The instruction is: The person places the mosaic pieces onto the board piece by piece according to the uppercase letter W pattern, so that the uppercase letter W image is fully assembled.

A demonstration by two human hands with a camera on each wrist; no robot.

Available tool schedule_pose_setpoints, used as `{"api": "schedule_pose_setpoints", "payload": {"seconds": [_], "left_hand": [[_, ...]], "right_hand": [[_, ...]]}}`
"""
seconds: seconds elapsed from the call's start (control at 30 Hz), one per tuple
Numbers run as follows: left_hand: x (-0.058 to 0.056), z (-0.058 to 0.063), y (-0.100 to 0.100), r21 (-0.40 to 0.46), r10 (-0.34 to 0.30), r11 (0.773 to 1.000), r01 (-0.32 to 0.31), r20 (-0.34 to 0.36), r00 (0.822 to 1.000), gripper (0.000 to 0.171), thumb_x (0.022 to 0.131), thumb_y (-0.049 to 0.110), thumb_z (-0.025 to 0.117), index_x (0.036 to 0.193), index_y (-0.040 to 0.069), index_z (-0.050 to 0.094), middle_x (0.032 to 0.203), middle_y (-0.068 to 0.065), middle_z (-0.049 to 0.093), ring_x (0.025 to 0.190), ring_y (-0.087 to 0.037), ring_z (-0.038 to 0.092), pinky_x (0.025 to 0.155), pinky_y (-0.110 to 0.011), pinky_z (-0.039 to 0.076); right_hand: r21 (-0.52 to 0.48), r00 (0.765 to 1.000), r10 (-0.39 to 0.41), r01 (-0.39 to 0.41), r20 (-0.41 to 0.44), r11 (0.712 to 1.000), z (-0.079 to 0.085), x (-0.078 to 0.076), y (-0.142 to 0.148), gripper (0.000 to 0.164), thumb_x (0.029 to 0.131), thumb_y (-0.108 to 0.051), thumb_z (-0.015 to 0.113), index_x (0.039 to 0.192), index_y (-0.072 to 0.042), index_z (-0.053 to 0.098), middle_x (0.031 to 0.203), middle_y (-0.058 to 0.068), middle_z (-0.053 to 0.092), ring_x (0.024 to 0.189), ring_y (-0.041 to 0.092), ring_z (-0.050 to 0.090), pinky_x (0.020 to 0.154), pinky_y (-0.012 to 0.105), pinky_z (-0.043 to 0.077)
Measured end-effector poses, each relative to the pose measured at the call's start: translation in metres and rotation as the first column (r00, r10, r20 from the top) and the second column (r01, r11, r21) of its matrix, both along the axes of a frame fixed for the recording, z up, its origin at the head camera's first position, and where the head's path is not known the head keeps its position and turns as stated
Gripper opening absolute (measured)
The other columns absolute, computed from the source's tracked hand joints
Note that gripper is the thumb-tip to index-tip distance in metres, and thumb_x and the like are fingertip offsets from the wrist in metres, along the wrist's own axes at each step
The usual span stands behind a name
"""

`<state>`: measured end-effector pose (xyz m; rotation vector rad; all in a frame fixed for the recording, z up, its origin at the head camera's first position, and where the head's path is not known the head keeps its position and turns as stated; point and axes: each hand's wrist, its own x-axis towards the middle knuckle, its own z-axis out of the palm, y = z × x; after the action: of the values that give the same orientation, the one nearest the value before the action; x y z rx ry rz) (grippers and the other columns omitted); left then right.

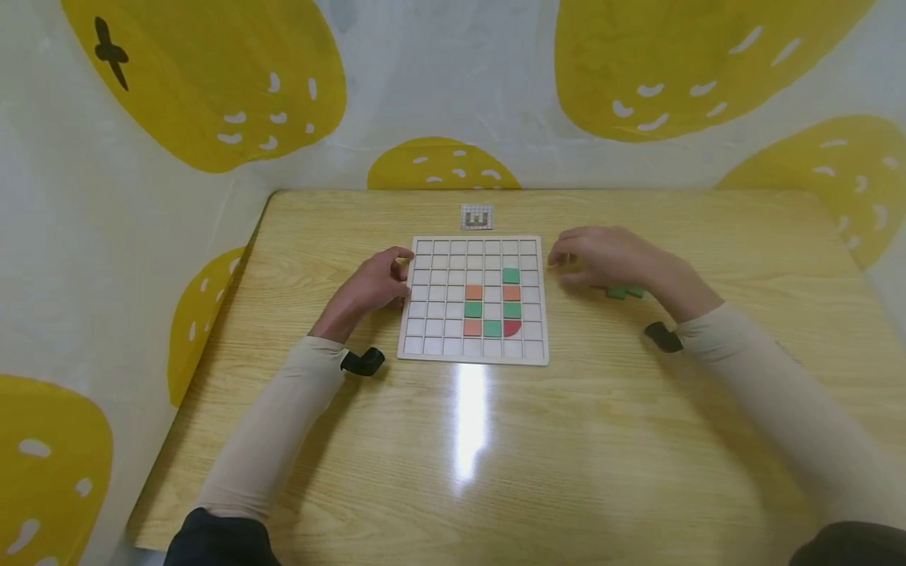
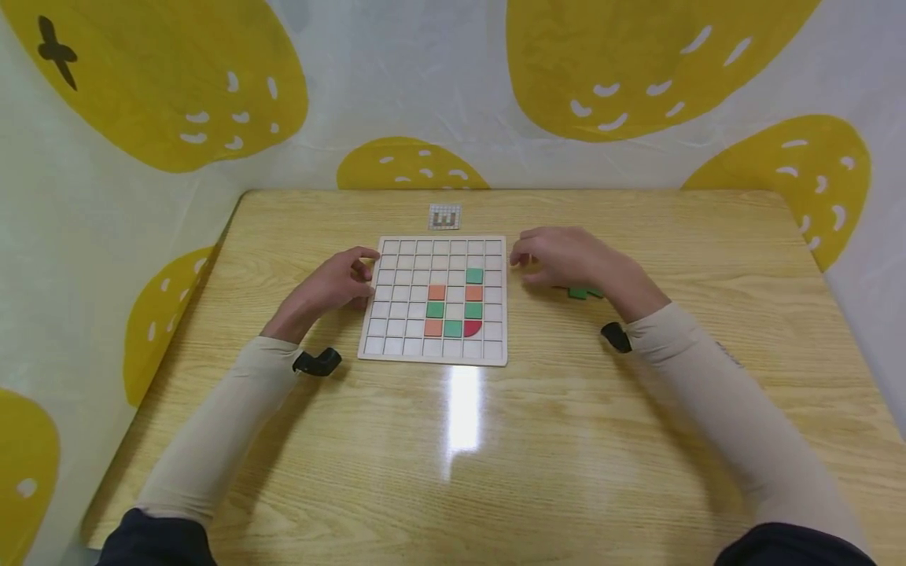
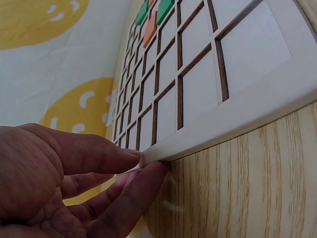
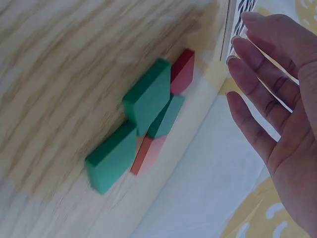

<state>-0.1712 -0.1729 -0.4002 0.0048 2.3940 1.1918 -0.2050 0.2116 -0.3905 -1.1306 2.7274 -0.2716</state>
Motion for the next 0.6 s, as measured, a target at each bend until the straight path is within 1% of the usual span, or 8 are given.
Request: {"api": "schedule_pose_setpoints", "payload": {"seconds": [0.17,0.3,0.6], "left_hand": [[-0.001,-0.002,-0.002,0.005,-0.003,1.0,0.003,-0.005,1.0,0.067,0.091,-0.009,0.063,0.152,0.008,0.041,0.11,-0.015,0.052,0.083,-0.026,0.058,0.074,-0.034,0.059],[-0.002,-0.004,-0.002,0.014,-0.005,1.0,0.005,-0.004,1.0,0.067,0.092,-0.008,0.063,0.152,0.008,0.04,0.111,-0.016,0.052,0.082,-0.025,0.058,0.073,-0.034,0.059],[-0.003,-0.002,-0.001,0.016,0.001,1.0,-0.001,0.011,1.0,0.068,0.092,-0.009,0.063,0.153,0.009,0.04,0.113,-0.017,0.052,0.084,-0.026,0.058,0.074,-0.034,0.059]], "right_hand": [[-0.007,1.0,-0.024,0.024,0.0,1.0,0.0,0.001,0.011,0.02,0.087,-0.016,0.078,0.106,-0.013,0.074,0.105,0.002,0.069,0.096,0.022,0.065,0.083,0.046,0.056],[-0.014,1.0,-0.025,0.025,-0.008,1.0,0.0,0.002,0.02,0.019,0.086,-0.013,0.078,0.104,-0.013,0.074,0.103,0.002,0.069,0.095,0.021,0.066,0.081,0.045,0.056],[-0.024,1.0,-0.026,0.026,-0.002,0.999,-0.001,0.001,0.041,0.022,0.083,-0.012,0.081,0.103,-0.013,0.073,0.102,-0.001,0.068,0.093,0.02,0.067,0.077,0.044,0.056]]}}
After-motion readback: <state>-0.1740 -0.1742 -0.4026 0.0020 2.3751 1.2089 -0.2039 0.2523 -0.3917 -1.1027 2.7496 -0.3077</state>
